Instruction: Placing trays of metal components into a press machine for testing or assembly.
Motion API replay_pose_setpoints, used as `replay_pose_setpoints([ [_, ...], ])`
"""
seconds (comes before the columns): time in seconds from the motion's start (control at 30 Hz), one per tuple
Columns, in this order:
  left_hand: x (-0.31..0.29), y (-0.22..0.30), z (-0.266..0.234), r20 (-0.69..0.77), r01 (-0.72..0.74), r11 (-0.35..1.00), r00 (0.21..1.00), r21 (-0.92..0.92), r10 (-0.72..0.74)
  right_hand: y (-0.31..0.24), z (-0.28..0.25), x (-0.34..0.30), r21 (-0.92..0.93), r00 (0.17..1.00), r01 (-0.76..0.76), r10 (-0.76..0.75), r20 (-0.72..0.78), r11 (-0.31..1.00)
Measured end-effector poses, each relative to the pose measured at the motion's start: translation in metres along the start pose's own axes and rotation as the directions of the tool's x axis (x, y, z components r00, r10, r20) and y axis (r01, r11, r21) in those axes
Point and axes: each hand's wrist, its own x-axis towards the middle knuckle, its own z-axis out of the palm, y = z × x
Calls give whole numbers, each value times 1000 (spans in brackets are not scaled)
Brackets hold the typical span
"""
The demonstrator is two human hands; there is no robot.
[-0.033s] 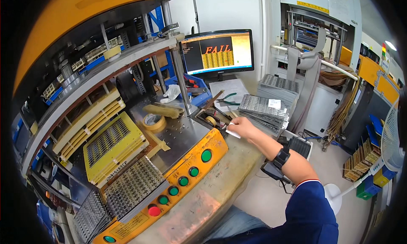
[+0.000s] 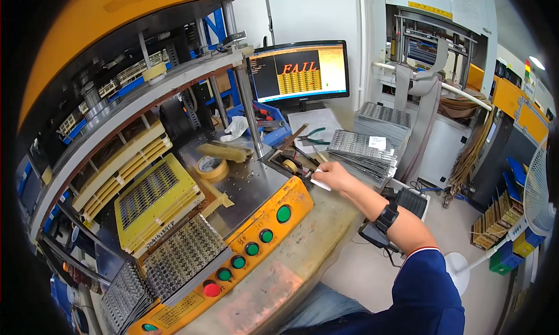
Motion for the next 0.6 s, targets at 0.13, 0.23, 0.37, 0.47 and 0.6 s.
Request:
replay_pose_setpoints([
  [0.13, 66, 8, -6, 34, -69, 998, 997, 11, 69, 3, 10, 2, -152, 1000, -29, 30, 4, 988],
  [0.23, 138, 9, 11, 12, -160, 987, 987, -16, 161, 14, 2, 0, -806, 791, 322, -609, -59, 497],
  [0.37, 216, -19, 51, 5, -120, 991, 993, 64, 120, 35, -12, -20, -748, 860, 283, -505, -81, 601],
  [0.47, 254, -44, 82, 6, -69, 980, 998, 184, 69, 43, -20, -37, -647, 822, 423, -570, -22, 635],
  [0.6, 275, -71, 90, 362, -257, 904, 924, 342, 126, 28, -21, -55, -392, 922, 376, -380, 70, 840],
])
